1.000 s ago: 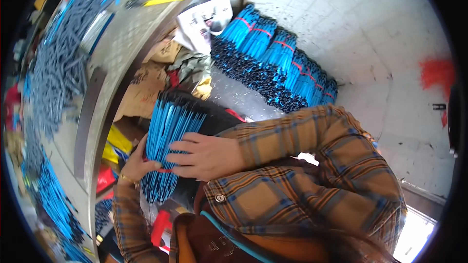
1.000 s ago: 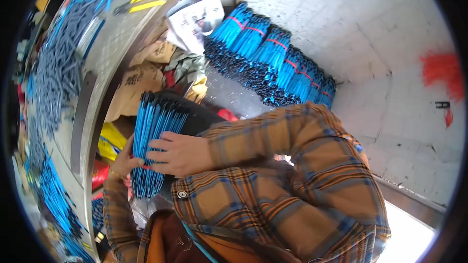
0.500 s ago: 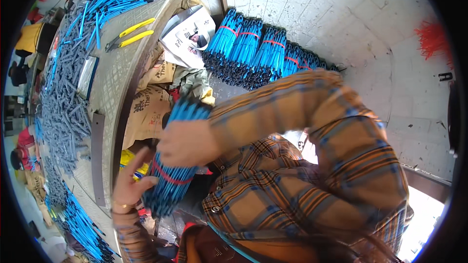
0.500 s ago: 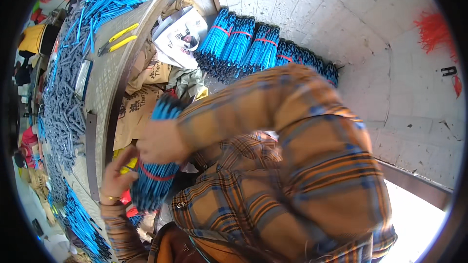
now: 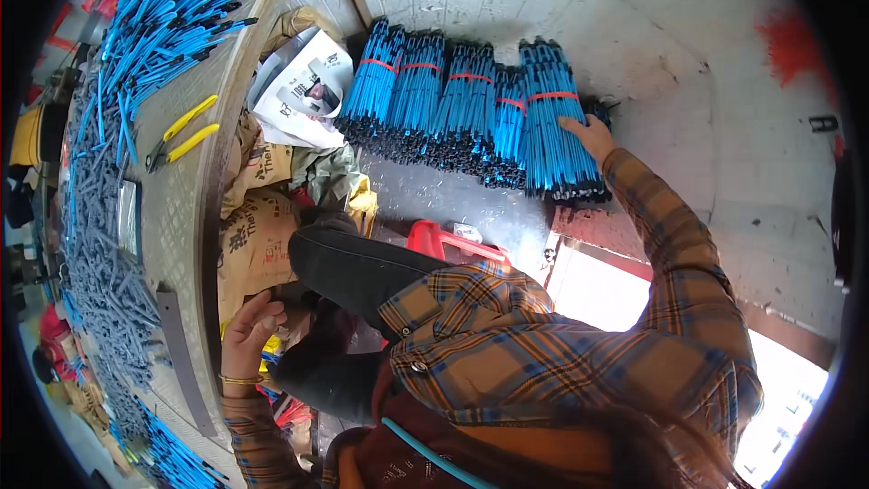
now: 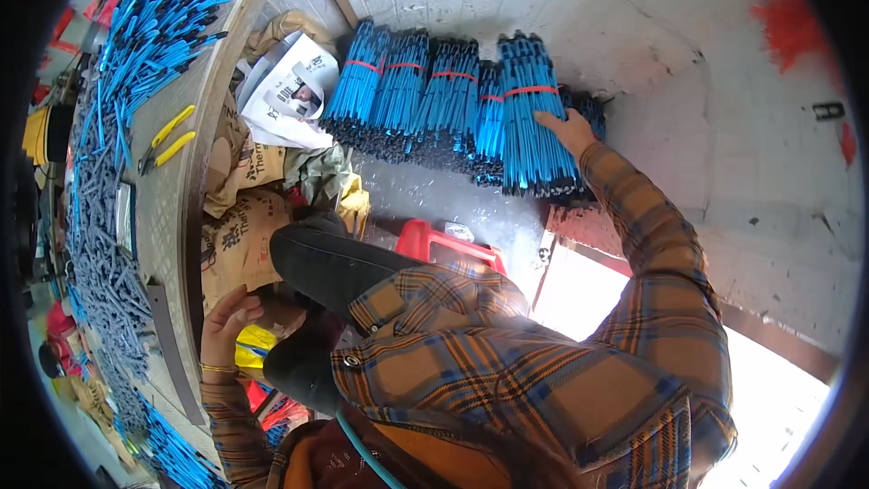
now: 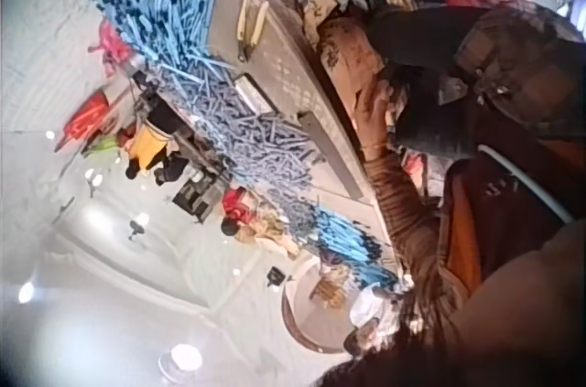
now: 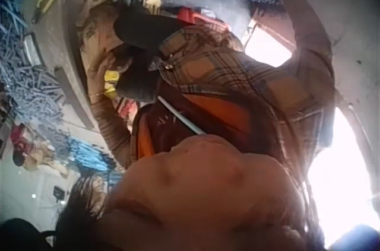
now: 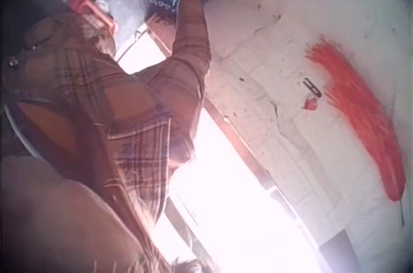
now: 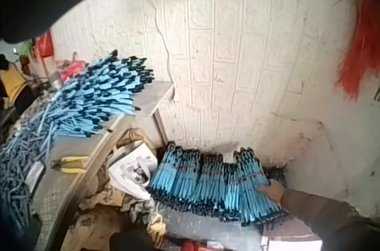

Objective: The person trims umbrella ribs and secures them onto a hub using pliers and wire by hand. The person then ties the rib bundles together with string, sets them onto a pile, and sorts through additional umbrella ribs.

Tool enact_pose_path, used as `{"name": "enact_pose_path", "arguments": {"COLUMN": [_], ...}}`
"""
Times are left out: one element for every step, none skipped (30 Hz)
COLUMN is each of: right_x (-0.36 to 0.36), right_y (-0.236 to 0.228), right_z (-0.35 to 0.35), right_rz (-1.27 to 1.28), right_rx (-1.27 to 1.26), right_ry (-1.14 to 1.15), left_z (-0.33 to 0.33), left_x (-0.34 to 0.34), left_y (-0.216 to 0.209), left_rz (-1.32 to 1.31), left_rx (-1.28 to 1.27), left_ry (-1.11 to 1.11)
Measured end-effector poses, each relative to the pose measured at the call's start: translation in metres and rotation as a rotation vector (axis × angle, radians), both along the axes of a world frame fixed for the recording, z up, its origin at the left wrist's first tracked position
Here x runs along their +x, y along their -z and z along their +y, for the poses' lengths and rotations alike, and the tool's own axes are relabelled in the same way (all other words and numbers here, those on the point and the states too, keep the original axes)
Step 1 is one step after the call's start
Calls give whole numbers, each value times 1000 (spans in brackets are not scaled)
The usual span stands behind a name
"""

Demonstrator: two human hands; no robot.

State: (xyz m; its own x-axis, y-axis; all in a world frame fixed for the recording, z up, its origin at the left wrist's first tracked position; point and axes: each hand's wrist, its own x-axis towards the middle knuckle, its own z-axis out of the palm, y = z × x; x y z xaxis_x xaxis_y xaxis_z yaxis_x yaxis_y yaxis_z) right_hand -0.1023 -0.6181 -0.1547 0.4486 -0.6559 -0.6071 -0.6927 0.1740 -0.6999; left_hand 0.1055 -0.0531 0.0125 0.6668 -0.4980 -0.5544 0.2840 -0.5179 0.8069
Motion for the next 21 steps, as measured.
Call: {"name": "enact_pose_path", "arguments": {"right_x": [10,17,15,10,5,40,72,76,78,80,83,58,26,17,39,74,72,87,108,145,170], "right_y": [21,42,69,126,170,172,165,163,168,170,177,203,219,219,188,152,142,128,116,67,9], "right_z": [-9,-21,-39,-64,-87,-43,3,5,1,-3,2,-27,-54,-61,-34,-19,-33,-32,-31,6,42], "right_rz": [-36,-69,-97,102,318,370,409,395,380,359,229,88,71,18,212,430,384,323,295,-48,-375], "right_rx": [-38,-85,-142,-633,-1099,-740,-365,-365,-357,-351,-383,-539,-682,-501,-511,-394,-510,-607,-636,-597,-546], "right_ry": [-8,-12,-5,-736,-1485,-979,-485,-490,-467,-447,-536,-597,-596,-602,-600,-689,-645,-614,-627,-571,-495], "left_z": [0,-2,-7,-9,-6,8,19,26,31,34,41,33,24,23,33,44,39,42,46,60,69], "left_x": [5,9,14,18,20,17,14,8,-1,-8,-15,-13,-15,-18,-25,-30,-28,-27,-27,-34,-39], "left_y": [2,8,16,26,36,37,37,33,35,35,34,54,77,98,94,91,96,95,93,87,84], "left_rz": [6,15,29,43,83,101,116,104,142,174,165,164,35,-91,-134,-194,-240,-285,-308,-353,-395], "left_rx": [26,43,51,42,43,87,125,129,147,163,225,237,215,232,260,339,359,404,394,477,546], "left_ry": [-13,-23,-18,-9,-50,-127,-203,-212,-232,-258,-207,-130,-14,74,-1,10,72,123,90,71,66]}}
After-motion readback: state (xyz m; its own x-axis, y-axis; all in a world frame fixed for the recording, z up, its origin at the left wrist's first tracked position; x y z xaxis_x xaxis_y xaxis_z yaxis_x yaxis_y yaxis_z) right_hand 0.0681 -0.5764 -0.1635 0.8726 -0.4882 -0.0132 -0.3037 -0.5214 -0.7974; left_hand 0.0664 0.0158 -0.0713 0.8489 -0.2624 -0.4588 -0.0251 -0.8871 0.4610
